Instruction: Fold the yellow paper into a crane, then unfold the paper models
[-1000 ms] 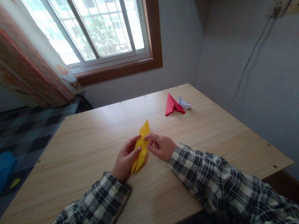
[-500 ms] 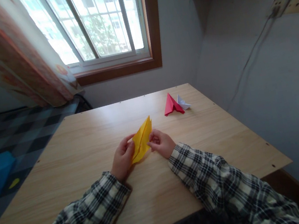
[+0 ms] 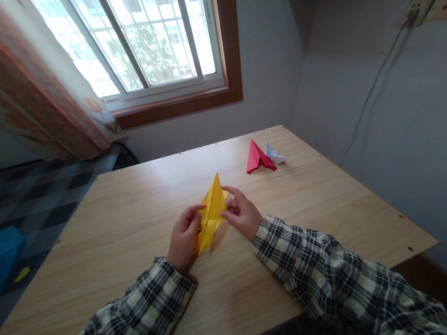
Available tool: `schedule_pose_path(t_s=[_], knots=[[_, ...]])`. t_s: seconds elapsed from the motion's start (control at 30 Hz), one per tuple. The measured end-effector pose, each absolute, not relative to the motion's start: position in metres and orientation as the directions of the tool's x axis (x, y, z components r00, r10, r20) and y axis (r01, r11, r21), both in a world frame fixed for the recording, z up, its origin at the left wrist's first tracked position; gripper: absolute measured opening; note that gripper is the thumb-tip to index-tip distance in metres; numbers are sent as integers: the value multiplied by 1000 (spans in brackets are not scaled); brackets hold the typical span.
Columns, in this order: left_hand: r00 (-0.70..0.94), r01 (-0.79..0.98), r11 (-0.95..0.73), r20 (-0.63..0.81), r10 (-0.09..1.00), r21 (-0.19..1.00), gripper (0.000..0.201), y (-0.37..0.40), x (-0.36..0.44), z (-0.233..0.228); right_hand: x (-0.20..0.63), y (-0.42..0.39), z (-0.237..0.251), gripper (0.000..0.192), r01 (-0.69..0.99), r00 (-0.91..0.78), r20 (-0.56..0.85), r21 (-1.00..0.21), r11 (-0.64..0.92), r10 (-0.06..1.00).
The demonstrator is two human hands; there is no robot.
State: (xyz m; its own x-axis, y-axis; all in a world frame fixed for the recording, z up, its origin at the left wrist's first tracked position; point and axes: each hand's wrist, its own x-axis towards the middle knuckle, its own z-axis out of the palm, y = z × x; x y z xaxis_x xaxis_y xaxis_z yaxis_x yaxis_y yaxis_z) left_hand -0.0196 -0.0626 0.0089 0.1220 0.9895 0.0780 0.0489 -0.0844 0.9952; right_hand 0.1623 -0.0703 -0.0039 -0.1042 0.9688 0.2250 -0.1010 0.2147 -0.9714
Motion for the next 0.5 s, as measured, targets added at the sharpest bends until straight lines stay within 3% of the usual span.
schedule_pose_path(t_s=[0.17, 0.33, 0.5], knots=[[133, -22, -49, 52, 990, 999, 37, -65, -19, 10, 163, -68, -6, 82, -140, -67, 141, -981, 131, 988], [220, 48, -86, 74, 973, 995, 43, -66, -19, 11, 164, -64, -14, 62, -100, 5, 171, -980, 171, 985], [255, 177, -340, 291, 922, 924, 38, -65, -19, 13, 163, -66, -13, 48, -23, 2, 288, -957, 288, 958]])
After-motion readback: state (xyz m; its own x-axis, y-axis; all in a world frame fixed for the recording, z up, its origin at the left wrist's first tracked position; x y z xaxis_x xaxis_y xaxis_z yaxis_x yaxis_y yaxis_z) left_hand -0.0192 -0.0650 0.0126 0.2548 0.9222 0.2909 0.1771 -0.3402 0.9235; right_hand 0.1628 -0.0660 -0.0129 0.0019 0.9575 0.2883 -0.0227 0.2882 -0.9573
